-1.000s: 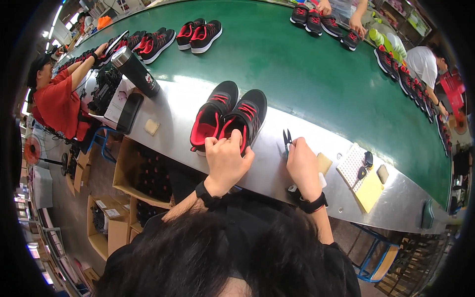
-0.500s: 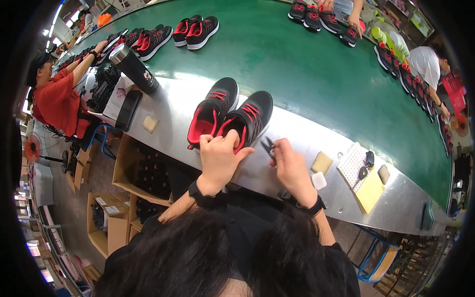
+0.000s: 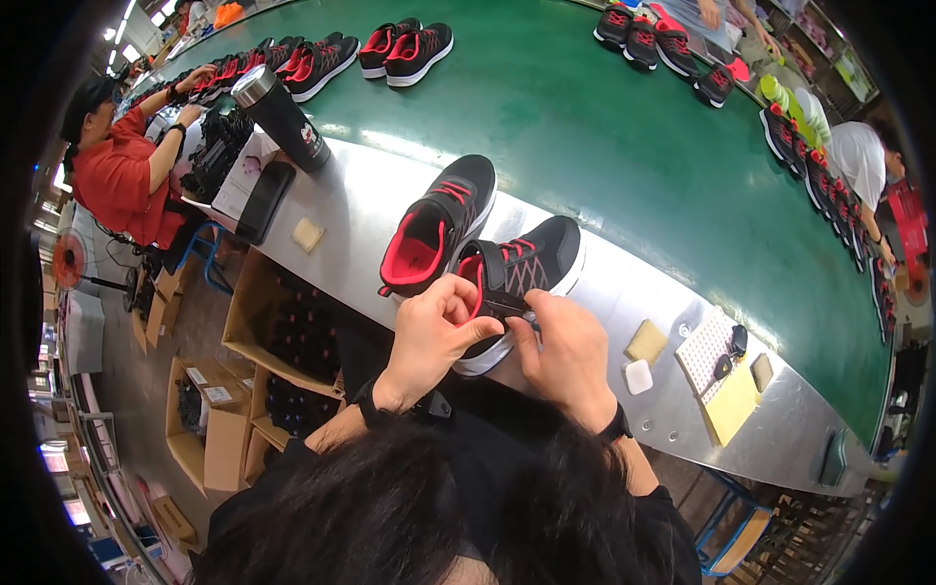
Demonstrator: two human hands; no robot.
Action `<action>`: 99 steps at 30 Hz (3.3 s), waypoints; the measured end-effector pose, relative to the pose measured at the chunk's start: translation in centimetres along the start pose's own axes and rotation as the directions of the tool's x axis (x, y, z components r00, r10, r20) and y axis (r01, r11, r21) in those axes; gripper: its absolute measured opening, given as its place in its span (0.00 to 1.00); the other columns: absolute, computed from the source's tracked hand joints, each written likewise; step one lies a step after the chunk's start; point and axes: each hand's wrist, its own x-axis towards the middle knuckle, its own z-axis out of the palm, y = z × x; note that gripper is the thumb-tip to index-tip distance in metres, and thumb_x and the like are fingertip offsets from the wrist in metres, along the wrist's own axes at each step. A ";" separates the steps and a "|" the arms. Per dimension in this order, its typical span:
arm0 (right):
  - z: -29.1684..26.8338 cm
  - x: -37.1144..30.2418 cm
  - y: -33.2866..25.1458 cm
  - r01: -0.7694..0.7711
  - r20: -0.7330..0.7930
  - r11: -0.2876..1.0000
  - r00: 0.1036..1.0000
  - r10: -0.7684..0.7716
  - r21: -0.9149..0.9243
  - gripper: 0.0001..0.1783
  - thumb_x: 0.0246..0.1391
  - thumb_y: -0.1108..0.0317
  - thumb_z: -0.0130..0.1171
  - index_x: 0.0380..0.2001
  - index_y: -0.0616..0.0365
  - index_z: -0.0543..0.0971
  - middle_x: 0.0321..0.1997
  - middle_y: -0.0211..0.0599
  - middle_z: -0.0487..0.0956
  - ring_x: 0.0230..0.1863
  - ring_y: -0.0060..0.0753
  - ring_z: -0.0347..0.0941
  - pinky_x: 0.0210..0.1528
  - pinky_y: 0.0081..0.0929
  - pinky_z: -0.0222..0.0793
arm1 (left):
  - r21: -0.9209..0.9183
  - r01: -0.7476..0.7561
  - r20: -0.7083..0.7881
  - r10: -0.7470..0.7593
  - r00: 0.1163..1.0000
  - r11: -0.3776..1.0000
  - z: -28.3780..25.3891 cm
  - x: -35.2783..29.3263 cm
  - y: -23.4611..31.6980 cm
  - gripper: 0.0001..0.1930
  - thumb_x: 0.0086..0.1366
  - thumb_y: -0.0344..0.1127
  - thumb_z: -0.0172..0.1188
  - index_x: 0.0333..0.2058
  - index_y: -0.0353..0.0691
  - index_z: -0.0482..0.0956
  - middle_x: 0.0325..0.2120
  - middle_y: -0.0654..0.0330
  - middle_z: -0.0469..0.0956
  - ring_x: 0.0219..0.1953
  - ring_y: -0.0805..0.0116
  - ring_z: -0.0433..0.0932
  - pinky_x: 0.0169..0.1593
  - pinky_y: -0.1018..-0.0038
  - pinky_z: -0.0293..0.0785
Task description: Inspecting shoes for quality and organizing them on an assembly line conveyor.
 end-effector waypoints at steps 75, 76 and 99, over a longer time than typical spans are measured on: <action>-3.8 -3.4 3.3 -0.373 0.059 0.924 0.924 0.379 -0.084 0.14 0.53 0.61 0.61 0.39 0.54 0.74 0.24 0.41 0.77 0.25 0.45 0.75 0.28 0.38 0.68 | 0.606 -0.465 -0.306 0.729 0.612 0.645 -4.7 -3.5 -4.2 0.06 0.53 0.26 0.60 0.23 0.41 0.71 0.25 0.60 0.72 0.33 0.60 0.71 0.42 0.66 0.63; -4.2 -3.2 4.0 -0.368 0.059 0.927 0.926 0.372 -0.079 0.14 0.53 0.61 0.61 0.39 0.54 0.74 0.24 0.41 0.77 0.25 0.45 0.75 0.28 0.38 0.68 | 0.688 -0.357 -0.311 0.701 0.641 0.632 -6.5 -3.8 -5.1 0.06 0.54 0.28 0.60 0.25 0.40 0.70 0.27 0.58 0.72 0.35 0.59 0.71 0.43 0.65 0.63; -3.1 -4.1 4.8 -0.611 0.333 0.626 0.791 0.514 0.484 0.34 0.54 0.67 0.60 0.60 0.63 0.58 0.47 0.45 0.72 0.35 0.26 0.73 0.37 0.22 0.70 | 0.610 -0.433 0.292 0.319 0.902 0.664 -3.3 -3.0 1.0 0.35 0.40 0.51 0.74 0.51 0.56 0.73 0.51 0.46 0.64 0.56 0.50 0.61 0.60 0.53 0.46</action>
